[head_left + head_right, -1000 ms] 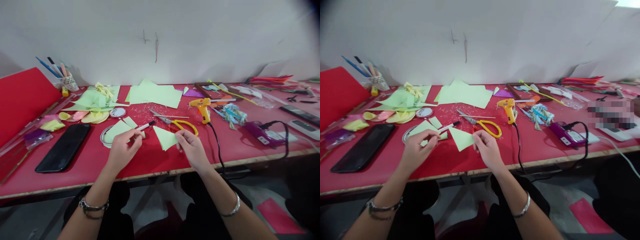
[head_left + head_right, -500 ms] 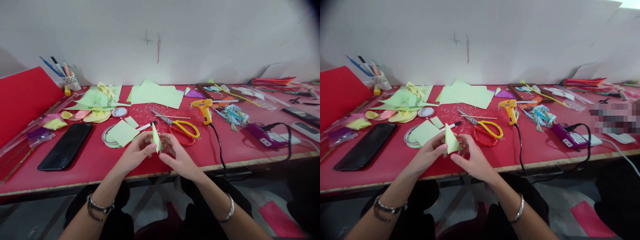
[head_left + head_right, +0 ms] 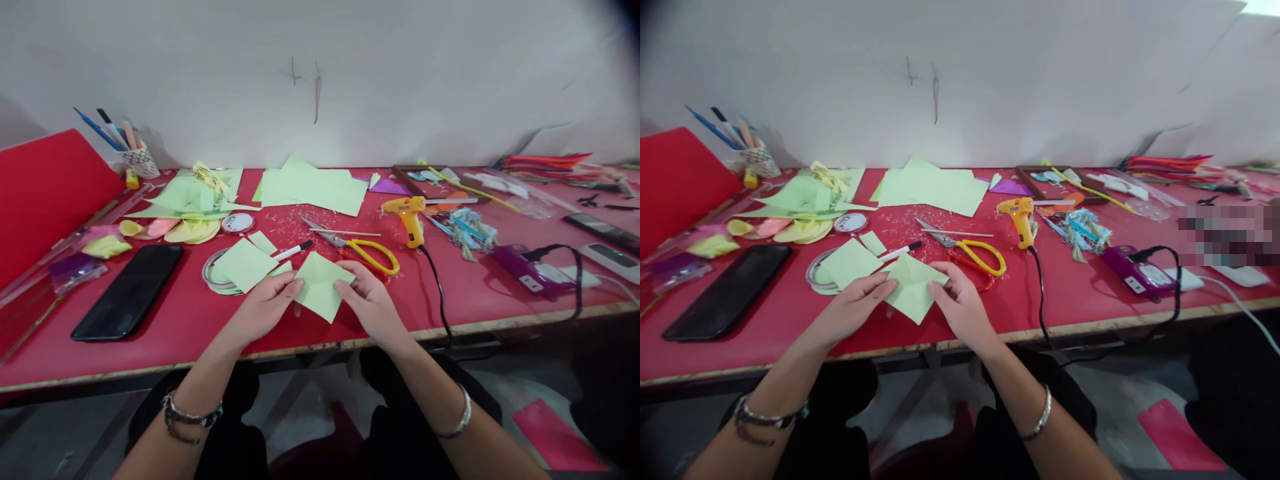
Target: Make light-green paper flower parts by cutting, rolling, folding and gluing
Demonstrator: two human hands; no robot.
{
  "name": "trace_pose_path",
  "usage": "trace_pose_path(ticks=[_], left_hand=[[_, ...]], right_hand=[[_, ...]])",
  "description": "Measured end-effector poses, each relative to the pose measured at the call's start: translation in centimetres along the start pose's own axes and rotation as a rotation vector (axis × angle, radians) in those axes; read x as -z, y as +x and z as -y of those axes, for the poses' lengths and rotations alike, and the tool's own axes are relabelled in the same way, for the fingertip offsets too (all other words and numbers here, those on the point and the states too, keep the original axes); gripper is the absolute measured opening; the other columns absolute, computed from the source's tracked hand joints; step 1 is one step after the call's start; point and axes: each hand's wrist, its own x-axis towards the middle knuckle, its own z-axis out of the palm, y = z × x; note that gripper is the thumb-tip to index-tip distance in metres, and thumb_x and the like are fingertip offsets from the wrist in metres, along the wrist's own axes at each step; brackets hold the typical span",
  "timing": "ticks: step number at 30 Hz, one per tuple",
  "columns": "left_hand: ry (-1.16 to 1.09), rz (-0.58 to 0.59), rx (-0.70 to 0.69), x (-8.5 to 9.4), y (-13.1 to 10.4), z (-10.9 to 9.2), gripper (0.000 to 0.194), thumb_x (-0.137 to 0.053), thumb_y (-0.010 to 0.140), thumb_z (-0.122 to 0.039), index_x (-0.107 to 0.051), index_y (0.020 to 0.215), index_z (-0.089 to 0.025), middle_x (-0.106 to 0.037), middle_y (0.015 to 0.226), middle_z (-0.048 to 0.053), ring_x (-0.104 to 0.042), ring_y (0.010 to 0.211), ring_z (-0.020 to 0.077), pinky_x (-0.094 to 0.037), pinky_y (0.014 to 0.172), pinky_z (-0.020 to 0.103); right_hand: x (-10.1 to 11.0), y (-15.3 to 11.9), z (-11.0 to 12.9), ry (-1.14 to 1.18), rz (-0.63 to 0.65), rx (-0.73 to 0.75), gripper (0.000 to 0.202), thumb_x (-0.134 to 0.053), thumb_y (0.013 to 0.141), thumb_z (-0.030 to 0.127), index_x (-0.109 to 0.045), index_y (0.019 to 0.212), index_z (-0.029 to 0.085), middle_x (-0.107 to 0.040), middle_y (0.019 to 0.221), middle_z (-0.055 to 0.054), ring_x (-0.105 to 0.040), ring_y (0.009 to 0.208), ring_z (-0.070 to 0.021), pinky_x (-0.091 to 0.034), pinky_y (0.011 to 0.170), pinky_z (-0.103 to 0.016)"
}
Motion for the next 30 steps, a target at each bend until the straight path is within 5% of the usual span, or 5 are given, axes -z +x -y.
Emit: trace_pose_path(ticks=[4,11,20,24,30], left_hand=[[-0.078,0.009,0.058,0.2,0.2,0.2,0.028,-0.050,0.079,-0.043,-0.058,0.075,-0.016,-0.058,0.064,-0.002,-0.052,0.059,0.0108,-0.042,0.059,0.021],[-0.150,-0.059,0.077,0.7,0.3,0.9,0.030,-0.056,0.075,-0.043,-0.065,0.087,-0.017,-0.065,0.074,0.002,-0.058,0.071,0.0144,-0.045,0.067,0.023],[0.121,-0.145,-0.130,0.4,0.3,0.1,0.034,-0.045,0.082,-0.036,-0.055,0.110,-0.017,-0.063,0.073,0.002,-0.058,0.062,0.0125,-0.047,0.064,0.024],[0.165,-0.145,-0.293,0.2,0.3,0.5,0.036,-0.054,0.078,-0.035,-0.055,0.110,-0.019,-0.059,0.109,0.008,-0.058,0.094,0.0176,-0.047,0.081,0.027],[0.161,-0.209,-0.410,-0.6,0.3,0.7,0.030,-0.058,0.076,-0.032,-0.058,0.102,-0.017,-0.061,0.101,0.007,-0.057,0.094,0.0171,-0.048,0.080,0.027]], right_hand=[[0.3,-0.2,0.3,-0.137,0.011,0.196,0.038,-0.044,0.082,0.016,-0.041,0.118,0.027,-0.059,0.083,-0.002,-0.057,0.075,-0.0142,-0.048,0.068,-0.028],[1.2,-0.1,0.6,-0.562,0.107,0.460,0.039,-0.040,0.071,0.001,-0.056,0.100,0.022,-0.059,0.096,-0.004,-0.054,0.093,-0.0171,-0.045,0.082,-0.033],[0.8,0.4,0.3,-0.389,-0.161,0.357,0.010,-0.053,0.078,0.021,-0.064,0.077,0.020,-0.065,0.079,-0.003,-0.060,0.078,-0.0158,-0.047,0.074,-0.029],[0.5,0.5,-0.2,-0.295,-0.174,0.241,0.010,-0.056,0.076,0.026,-0.062,0.074,0.018,-0.065,0.076,-0.003,-0.060,0.074,-0.0157,-0.048,0.070,-0.028],[0.1,0.3,-0.5,-0.209,-0.116,0.182,0.004,-0.059,0.072,0.022,-0.060,0.072,0.018,-0.064,0.073,-0.002,-0.059,0.069,-0.0137,-0.047,0.068,-0.026]])
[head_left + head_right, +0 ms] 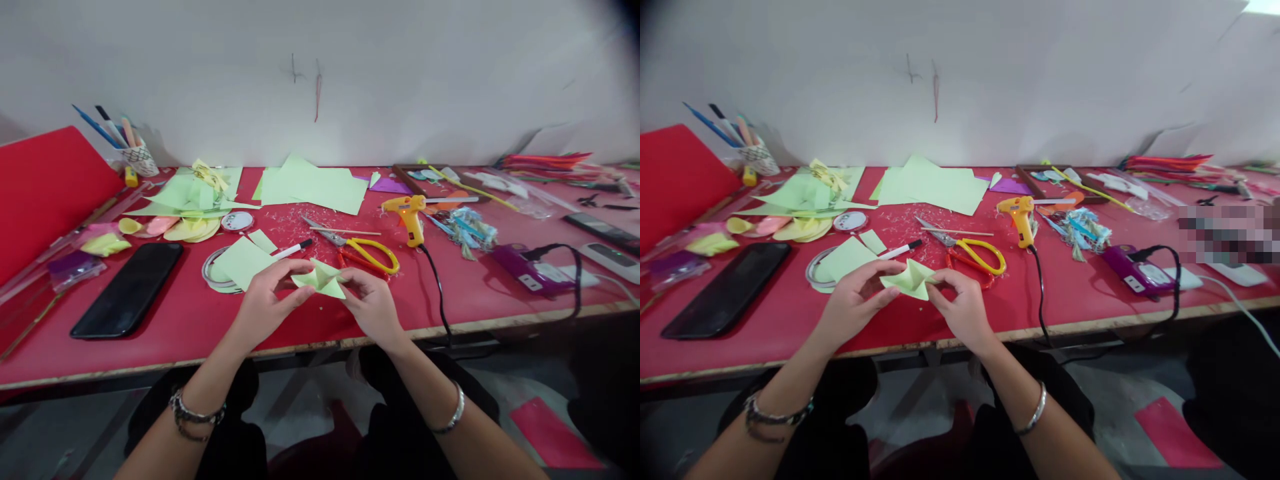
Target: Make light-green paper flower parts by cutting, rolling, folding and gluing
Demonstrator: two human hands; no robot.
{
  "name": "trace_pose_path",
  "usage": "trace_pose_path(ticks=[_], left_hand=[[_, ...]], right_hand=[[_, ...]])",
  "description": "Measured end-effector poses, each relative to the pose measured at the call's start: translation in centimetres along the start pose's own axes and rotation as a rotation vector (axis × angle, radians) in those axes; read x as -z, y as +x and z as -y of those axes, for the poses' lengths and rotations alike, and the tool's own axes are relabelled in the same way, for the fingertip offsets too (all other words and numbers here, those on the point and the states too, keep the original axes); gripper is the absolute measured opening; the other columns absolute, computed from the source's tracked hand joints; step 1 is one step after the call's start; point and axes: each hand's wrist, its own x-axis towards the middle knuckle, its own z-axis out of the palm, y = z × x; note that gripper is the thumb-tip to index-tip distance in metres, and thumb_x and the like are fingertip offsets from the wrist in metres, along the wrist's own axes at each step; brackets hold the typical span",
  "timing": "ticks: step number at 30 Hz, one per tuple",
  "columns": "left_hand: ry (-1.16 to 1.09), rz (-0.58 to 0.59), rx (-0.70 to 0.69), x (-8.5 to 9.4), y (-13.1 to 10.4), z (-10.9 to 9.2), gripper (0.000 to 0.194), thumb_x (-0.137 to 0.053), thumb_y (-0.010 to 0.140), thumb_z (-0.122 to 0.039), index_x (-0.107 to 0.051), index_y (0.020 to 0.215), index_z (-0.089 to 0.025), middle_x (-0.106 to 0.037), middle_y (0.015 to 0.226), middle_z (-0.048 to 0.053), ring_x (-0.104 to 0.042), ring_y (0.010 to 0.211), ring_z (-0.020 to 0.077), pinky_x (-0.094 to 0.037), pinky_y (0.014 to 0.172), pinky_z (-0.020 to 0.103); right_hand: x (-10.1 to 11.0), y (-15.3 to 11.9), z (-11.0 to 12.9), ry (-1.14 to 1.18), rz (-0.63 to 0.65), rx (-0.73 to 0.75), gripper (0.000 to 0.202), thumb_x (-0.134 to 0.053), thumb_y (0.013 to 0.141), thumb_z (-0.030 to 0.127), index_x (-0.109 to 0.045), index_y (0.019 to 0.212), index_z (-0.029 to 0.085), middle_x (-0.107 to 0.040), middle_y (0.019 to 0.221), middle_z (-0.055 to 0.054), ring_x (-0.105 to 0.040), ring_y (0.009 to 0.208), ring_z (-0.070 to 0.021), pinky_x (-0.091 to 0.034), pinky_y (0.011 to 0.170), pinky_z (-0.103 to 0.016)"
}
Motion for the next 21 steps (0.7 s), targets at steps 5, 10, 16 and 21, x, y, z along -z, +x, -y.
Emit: trace_pose_path(ticks=[5,10,16,21], left_hand=[[-0.111,0.090,-0.089,-0.4,-0.3,-0.1,0.042,-0.065,0.070,-0.033,-0.054,0.108,-0.018,-0.057,0.104,0.009,-0.055,0.097,0.0207,-0.050,0.079,0.029],[-0.058,0.085,-0.061,-0.5,-0.3,-0.2,0.036,-0.062,0.074,-0.026,-0.053,0.108,-0.019,-0.057,0.102,0.006,-0.056,0.094,0.0167,-0.048,0.081,0.026],[-0.168,0.056,0.096,-1.1,-0.1,-0.6,0.027,-0.059,0.075,-0.028,-0.053,0.099,-0.017,-0.059,0.083,0.002,-0.057,0.075,0.0124,-0.047,0.071,0.023],[-0.207,-0.044,0.240,-2.1,-0.1,-0.7,0.025,-0.063,0.069,-0.029,-0.048,0.086,-0.018,-0.053,0.071,-0.003,-0.051,0.065,0.0104,-0.044,0.061,0.021]], right_hand=[[-0.3,-0.1,0.3,0.109,0.039,-0.064,0.006,-0.062,0.069,0.022,-0.059,0.072,0.018,-0.063,0.069,0.000,-0.059,0.066,-0.0132,-0.047,0.066,-0.025],[-0.4,-0.1,0.7,0.160,0.049,-0.110,0.007,-0.062,0.068,0.024,-0.058,0.068,0.017,-0.061,0.064,0.001,-0.056,0.062,-0.0118,-0.046,0.061,-0.023],[-0.4,-0.4,0.9,0.147,0.112,-0.036,0.004,-0.058,0.068,0.016,-0.056,0.069,0.019,-0.058,0.066,0.003,-0.055,0.063,-0.0106,-0.045,0.063,-0.023],[-0.5,-0.5,1.0,0.130,0.101,-0.017,0.015,-0.056,0.071,0.016,-0.054,0.085,0.021,-0.060,0.079,0.000,-0.058,0.073,-0.0128,-0.047,0.068,-0.026]])
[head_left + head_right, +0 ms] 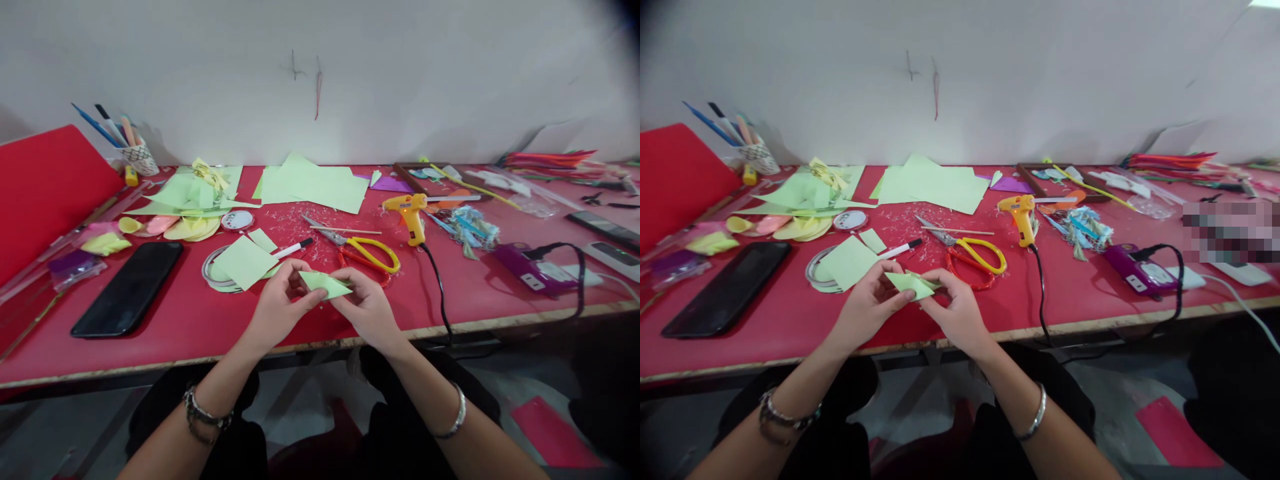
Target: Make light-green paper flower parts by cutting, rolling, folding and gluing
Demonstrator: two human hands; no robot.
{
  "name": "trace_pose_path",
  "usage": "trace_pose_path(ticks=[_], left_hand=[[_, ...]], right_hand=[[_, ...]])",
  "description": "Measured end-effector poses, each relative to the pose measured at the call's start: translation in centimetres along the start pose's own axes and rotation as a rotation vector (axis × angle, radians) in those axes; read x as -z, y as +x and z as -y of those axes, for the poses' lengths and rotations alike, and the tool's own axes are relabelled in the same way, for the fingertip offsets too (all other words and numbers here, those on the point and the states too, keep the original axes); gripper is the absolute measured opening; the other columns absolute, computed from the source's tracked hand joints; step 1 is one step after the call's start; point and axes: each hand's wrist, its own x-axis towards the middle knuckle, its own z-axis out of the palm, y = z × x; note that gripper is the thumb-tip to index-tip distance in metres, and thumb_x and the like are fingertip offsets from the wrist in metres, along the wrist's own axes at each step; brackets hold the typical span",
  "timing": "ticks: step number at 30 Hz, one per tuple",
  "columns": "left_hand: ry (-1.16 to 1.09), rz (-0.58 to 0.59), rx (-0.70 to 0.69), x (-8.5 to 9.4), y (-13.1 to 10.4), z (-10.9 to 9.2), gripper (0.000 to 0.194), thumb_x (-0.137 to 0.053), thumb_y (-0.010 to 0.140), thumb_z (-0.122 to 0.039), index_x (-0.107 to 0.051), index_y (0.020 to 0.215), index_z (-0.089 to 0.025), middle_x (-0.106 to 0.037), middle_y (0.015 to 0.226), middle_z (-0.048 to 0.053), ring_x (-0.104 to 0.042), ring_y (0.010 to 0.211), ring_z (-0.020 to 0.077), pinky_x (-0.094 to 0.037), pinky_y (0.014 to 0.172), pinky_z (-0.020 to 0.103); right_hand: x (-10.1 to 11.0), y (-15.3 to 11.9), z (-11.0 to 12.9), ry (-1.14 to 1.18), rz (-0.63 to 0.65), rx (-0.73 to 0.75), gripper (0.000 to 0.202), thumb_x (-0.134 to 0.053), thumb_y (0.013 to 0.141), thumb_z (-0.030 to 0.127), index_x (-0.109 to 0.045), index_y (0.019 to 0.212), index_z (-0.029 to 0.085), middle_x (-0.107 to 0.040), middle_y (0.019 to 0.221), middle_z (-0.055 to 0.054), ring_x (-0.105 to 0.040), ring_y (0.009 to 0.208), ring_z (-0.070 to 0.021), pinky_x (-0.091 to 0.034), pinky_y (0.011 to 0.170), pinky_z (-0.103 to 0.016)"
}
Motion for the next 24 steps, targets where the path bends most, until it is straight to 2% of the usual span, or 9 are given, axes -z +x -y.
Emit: trace_pose_path(ticks=[3,5,9,13,16,19,24], left_hand=[[-0.044,0.016,0.038,-0.2,0.1,0.4,0.022,-0.061,0.071,-0.032,-0.051,0.083,-0.016,-0.052,0.069,-0.003,-0.051,0.066,0.0110,-0.042,0.063,0.022],[-0.063,0.029,0.031,-0.2,0.2,0.5,0.019,-0.060,0.073,-0.033,-0.053,0.078,-0.015,-0.052,0.067,-0.003,-0.049,0.064,0.0103,-0.041,0.062,0.022],[-0.106,0.049,-0.023,0.0,0.3,0.5,0.015,-0.060,0.074,-0.030,-0.055,0.076,-0.016,-0.052,0.066,-0.003,-0.048,0.062,0.0092,-0.040,0.061,0.021],[-0.098,0.027,-0.023,0.0,0.3,0.6,0.016,-0.061,0.074,-0.030,-0.056,0.079,-0.016,-0.055,0.069,-0.002,-0.050,0.065,0.0098,-0.042,0.063,0.021],[-0.089,0.036,-0.024,0.0,0.3,0.8,0.018,-0.060,0.074,-0.031,-0.057,0.084,-0.016,-0.060,0.076,0.000,-0.055,0.073,0.0125,-0.044,0.068,0.024],[-0.046,0.042,-0.044,0.1,0.2,0.8,0.018,-0.059,0.075,-0.031,-0.057,0.085,-0.016,-0.062,0.081,0.002,-0.057,0.078,0.0142,-0.045,0.073,0.025],[0.070,0.000,-0.044,0.1,0.2,0.9,0.018,-0.059,0.074,-0.032,-0.057,0.080,-0.015,-0.060,0.075,0.002,-0.056,0.072,0.0138,-0.045,0.067,0.024]], right_hand=[[-0.3,0.0,0.2,0.116,-0.042,-0.065,0.032,-0.057,0.070,0.017,-0.047,0.100,0.023,-0.060,0.080,0.000,-0.058,0.071,-0.0126,-0.049,0.065,-0.025],[-0.5,0.0,0.3,0.193,-0.046,-0.120,0.036,-0.059,0.069,0.018,-0.046,0.102,0.024,-0.059,0.075,0.002,-0.058,0.067,-0.0116,-0.049,0.063,-0.024],[-0.6,0.1,0.1,0.250,-0.051,-0.160,0.028,-0.063,0.067,0.022,-0.052,0.093,0.023,-0.061,0.084,0.001,-0.059,0.075,-0.0111,-0.050,0.068,-0.023],[-0.6,0.2,-0.4,0.271,-0.095,-0.177,0.031,-0.065,0.066,0.024,-0.053,0.094,0.023,-0.063,0.086,0.000,-0.060,0.077,-0.0121,-0.050,0.071,-0.024],[-0.6,0.2,-0.7,0.283,-0.115,-0.193,0.030,-0.067,0.064,0.026,-0.054,0.091,0.023,-0.064,0.083,0.000,-0.061,0.075,-0.0132,-0.051,0.069,-0.026],[-0.6,0.2,-0.8,0.273,-0.090,-0.193,0.019,-0.066,0.066,0.030,-0.058,0.081,0.021,-0.066,0.076,0.000,-0.062,0.072,-0.0137,-0.051,0.068,-0.027],[-0.6,0.2,-0.7,0.206,-0.077,-0.198,0.014,-0.066,0.066,0.032,-0.060,0.073,0.020,-0.065,0.069,0.000,-0.060,0.065,-0.0136,-0.051,0.066,-0.029]])
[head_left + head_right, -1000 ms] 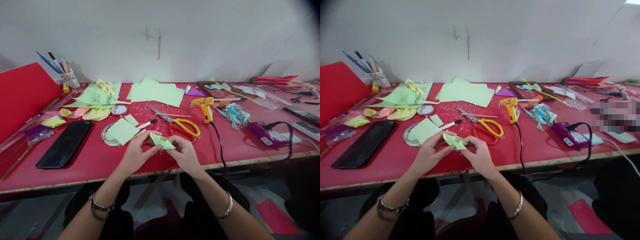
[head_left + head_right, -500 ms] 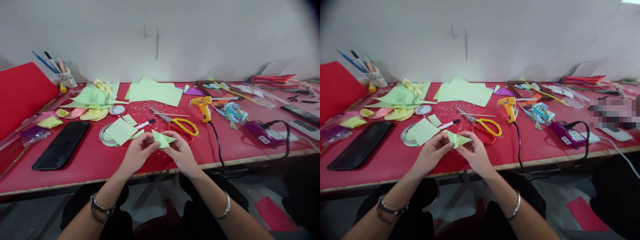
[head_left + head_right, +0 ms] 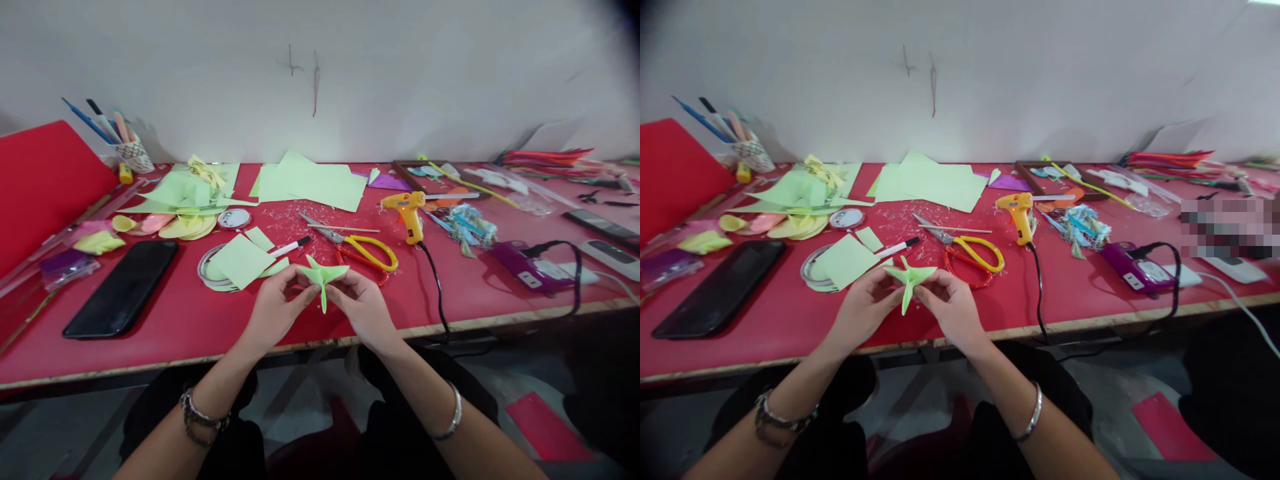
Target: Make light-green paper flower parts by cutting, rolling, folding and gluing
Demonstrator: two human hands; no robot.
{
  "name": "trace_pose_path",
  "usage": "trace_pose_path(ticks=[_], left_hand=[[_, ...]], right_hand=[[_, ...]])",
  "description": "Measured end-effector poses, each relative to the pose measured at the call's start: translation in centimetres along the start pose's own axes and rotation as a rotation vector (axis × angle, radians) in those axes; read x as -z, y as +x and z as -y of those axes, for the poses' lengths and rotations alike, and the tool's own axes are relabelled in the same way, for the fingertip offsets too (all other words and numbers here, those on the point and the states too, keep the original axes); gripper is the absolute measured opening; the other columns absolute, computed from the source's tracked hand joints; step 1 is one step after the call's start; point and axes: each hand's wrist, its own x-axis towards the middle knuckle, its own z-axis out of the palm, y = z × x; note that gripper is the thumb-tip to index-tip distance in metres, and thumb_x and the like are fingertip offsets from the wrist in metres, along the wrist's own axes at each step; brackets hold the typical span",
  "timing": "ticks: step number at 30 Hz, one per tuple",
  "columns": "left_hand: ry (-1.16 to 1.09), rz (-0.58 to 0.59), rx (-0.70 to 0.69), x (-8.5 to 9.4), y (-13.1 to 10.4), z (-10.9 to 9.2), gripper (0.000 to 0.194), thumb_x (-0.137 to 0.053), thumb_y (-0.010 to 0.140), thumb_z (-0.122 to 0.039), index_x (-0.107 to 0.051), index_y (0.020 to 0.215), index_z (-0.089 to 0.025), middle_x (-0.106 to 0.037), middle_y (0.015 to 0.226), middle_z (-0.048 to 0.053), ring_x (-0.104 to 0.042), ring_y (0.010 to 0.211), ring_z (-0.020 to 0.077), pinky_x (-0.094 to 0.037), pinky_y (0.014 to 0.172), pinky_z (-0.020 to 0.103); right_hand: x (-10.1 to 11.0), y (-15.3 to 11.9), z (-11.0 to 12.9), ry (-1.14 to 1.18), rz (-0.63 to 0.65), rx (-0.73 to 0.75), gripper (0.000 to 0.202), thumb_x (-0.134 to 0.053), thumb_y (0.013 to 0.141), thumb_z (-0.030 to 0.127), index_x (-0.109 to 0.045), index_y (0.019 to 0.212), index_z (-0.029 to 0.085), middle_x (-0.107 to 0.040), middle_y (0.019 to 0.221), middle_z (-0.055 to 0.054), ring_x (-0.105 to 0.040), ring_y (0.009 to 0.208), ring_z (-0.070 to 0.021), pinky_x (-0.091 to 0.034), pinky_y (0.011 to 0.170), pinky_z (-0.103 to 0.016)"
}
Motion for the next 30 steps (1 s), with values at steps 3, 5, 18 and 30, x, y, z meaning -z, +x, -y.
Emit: trace_pose_path(ticks=[3,5,18,30], left_hand=[[0.017,-0.006,-0.015,-0.07,-0.06,0.13,0.017,-0.058,0.075,-0.031,-0.057,0.081,-0.015,-0.058,0.072,0.001,-0.054,0.069,0.0127,-0.045,0.064,0.023],[0.007,0.006,-0.042,-0.17,-0.13,0.12,0.015,-0.057,0.076,-0.029,-0.057,0.082,-0.016,-0.058,0.074,0.001,-0.054,0.070,0.0125,-0.045,0.065,0.023],[-0.065,-0.016,-0.048,-0.71,-0.17,-0.06,0.008,-0.054,0.076,-0.024,-0.050,0.077,-0.017,-0.055,0.087,0.003,-0.054,0.077,0.0124,-0.045,0.069,0.022],[-0.006,-0.077,0.009,-0.55,-0.13,0.19,0.016,-0.055,0.077,-0.031,-0.055,0.083,-0.016,-0.058,0.072,0.000,-0.055,0.073,0.0136,-0.044,0.069,0.024]], right_hand=[[-0.02,-0.04,-0.04,0.007,-0.018,-0.004,0.016,-0.067,0.065,0.033,-0.060,0.071,0.020,-0.065,0.067,0.000,-0.060,0.064,-0.0137,-0.051,0.064,-0.029],[-0.02,-0.09,-0.08,0.007,-0.018,-0.008,0.016,-0.066,0.065,0.033,-0.059,0.070,0.020,-0.064,0.066,0.000,-0.060,0.063,-0.0136,-0.051,0.063,-0.028],[-0.29,-0.62,0.41,-0.103,0.051,0.037,0.010,-0.055,0.069,0.021,-0.056,0.079,0.020,-0.063,0.069,0.002,-0.059,0.063,-0.0116,-0.051,0.062,-0.025],[-0.73,-0.76,0.01,-0.024,-0.133,0.152,0.030,-0.059,0.068,0.020,-0.037,0.088,0.025,-0.057,0.082,0.001,-0.059,0.070,-0.0112,-0.050,0.064,-0.024]])
